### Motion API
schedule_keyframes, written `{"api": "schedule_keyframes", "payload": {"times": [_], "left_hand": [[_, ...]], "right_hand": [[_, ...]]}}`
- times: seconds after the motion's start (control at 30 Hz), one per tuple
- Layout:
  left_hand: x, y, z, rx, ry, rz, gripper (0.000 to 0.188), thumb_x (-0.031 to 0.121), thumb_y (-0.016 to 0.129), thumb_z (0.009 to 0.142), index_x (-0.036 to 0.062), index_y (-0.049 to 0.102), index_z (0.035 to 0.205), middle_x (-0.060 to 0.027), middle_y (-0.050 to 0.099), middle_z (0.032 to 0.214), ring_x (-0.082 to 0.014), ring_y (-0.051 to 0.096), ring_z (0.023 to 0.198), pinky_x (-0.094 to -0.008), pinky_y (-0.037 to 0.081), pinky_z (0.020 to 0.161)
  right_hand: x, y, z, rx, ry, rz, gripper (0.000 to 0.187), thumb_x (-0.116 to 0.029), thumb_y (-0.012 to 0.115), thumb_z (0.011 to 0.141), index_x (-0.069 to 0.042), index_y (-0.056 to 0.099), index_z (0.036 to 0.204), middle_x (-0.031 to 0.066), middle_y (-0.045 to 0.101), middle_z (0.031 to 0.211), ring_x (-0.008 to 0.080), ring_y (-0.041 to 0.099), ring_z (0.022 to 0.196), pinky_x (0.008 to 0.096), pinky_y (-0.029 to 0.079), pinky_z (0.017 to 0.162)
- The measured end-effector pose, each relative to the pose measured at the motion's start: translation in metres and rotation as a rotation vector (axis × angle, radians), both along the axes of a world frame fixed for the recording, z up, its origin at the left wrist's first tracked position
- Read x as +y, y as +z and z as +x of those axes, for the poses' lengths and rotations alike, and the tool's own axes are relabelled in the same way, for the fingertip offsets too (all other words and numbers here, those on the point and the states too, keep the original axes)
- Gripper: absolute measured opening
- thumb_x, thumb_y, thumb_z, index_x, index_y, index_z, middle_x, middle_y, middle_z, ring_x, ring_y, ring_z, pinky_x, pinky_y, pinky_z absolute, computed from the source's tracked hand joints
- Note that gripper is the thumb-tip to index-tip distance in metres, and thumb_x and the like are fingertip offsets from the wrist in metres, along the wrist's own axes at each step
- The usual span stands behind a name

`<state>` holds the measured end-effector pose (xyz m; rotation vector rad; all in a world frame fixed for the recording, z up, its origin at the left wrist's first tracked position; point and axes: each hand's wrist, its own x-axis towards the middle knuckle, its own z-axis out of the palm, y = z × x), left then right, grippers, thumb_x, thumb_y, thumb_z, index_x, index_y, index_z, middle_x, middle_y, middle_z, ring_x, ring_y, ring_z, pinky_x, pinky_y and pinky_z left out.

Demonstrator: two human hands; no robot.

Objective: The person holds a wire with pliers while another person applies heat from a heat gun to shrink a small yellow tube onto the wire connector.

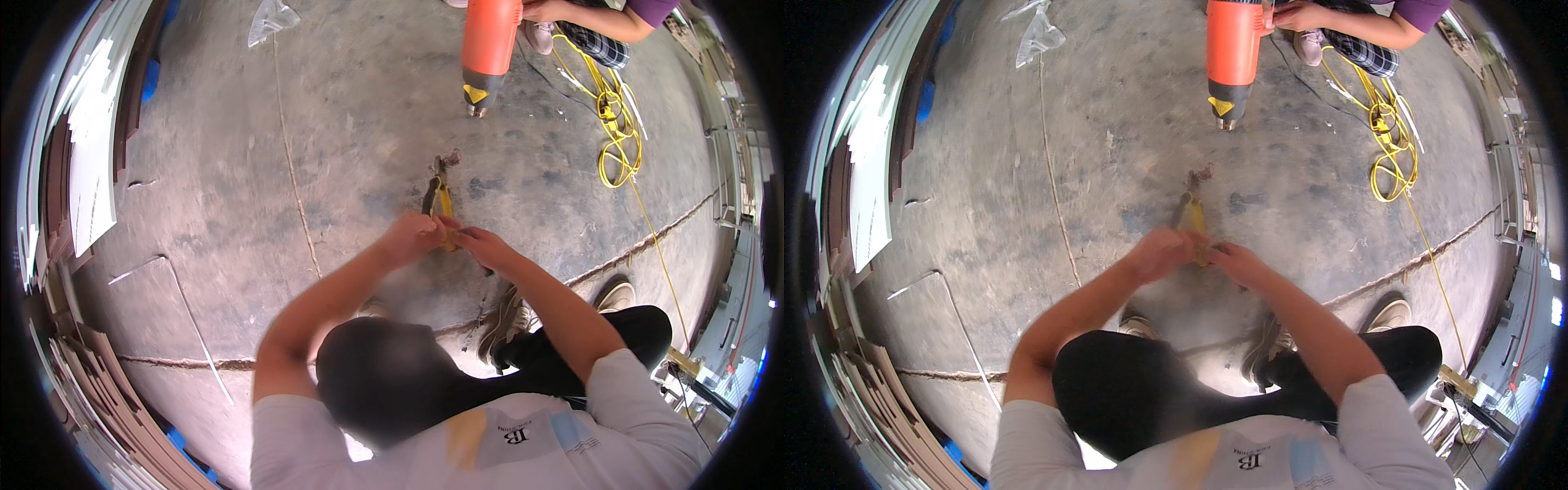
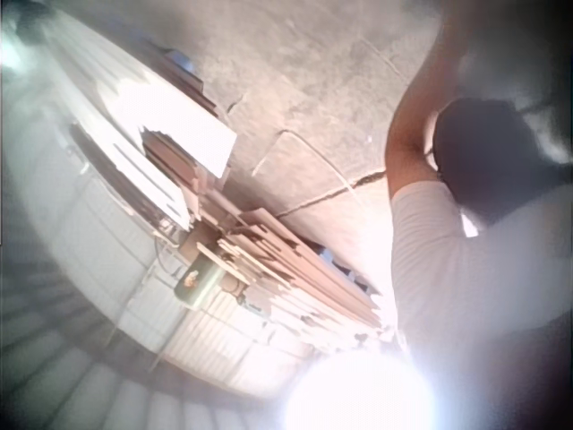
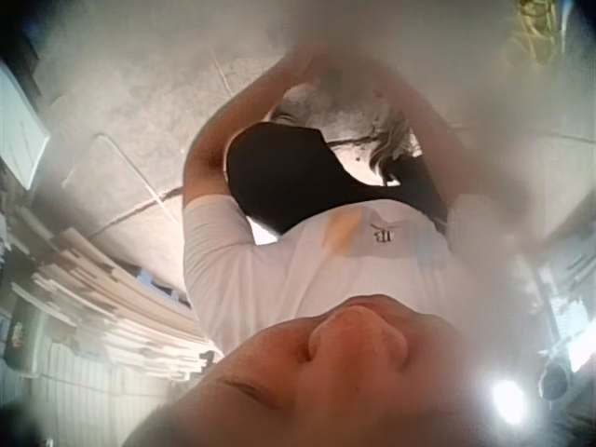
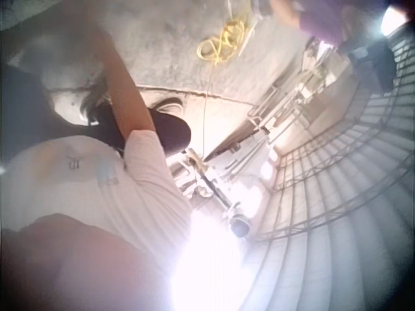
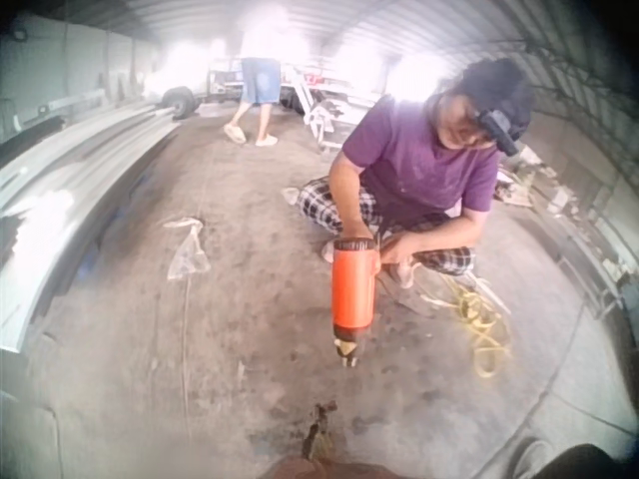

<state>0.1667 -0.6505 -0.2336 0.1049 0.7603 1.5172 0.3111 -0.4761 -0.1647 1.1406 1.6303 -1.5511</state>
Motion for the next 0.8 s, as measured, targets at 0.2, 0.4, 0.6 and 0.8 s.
{"api": "schedule_keyframes", "payload": {"times": [0.2, 0.4, 0.6, 0.8], "left_hand": [[0.003, -0.041, 0.050, -0.236, 0.176, 0.086, 0.033, 0.006, 0.054, 0.088, -0.0116, 0.068, 0.112, -0.0126, 0.070, 0.109, -0.0173, 0.062, 0.100, -0.0289, 0.046, 0.093], [0.005, -0.060, 0.047, 0.058, 0.155, -0.405, 0.016, 0.014, 0.058, 0.087, 0.0018, 0.066, 0.094, -0.0048, 0.063, 0.084, -0.0161, 0.058, 0.074, -0.0320, 0.046, 0.068], [-0.006, -0.061, 0.038, 0.155, 0.125, -0.526, 0.015, 0.016, 0.059, 0.085, 0.0065, 0.058, 0.073, -0.0071, 0.056, 0.065, -0.0185, 0.051, 0.052, -0.0374, 0.038, 0.047], [-0.009, -0.060, 0.034, 0.204, 0.132, -0.418, 0.022, 0.017, 0.058, 0.087, 0.0037, 0.061, 0.070, -0.0082, 0.052, 0.055, -0.0200, 0.050, 0.045, -0.0374, 0.036, 0.043]], "right_hand": [[-0.016, -0.072, 0.014, 0.201, -0.161, 0.113, 0.032, -0.035, 0.063, 0.100, -0.006, 0.068, 0.113, 0.0041, 0.069, 0.090, 0.0118, 0.060, 0.078, 0.0318, 0.046, 0.063], [-0.020, -0.086, 0.016, 0.178, 0.054, 0.476, 0.036, -0.037, 0.063, 0.099, -0.001, 0.063, 0.100, 0.0129, 0.067, 0.083, 0.0223, 0.065, 0.076, 0.0411, 0.051, 0.068], [-0.018, -0.082, 0.000, 0.136, 0.195, 0.578, 0.037, -0.038, 0.064, 0.098, -0.001, 0.065, 0.098, 0.0144, 0.066, 0.078, 0.0275, 0.066, 0.074, 0.0437, 0.051, 0.068], [0.008, -0.076, -0.003, 0.075, 0.289, 0.495, 0.043, -0.044, 0.063, 0.096, -0.001, 0.066, 0.099, 0.0247, 0.071, 0.096, 0.0449, 0.068, 0.094, 0.0529, 0.051, 0.080]]}}
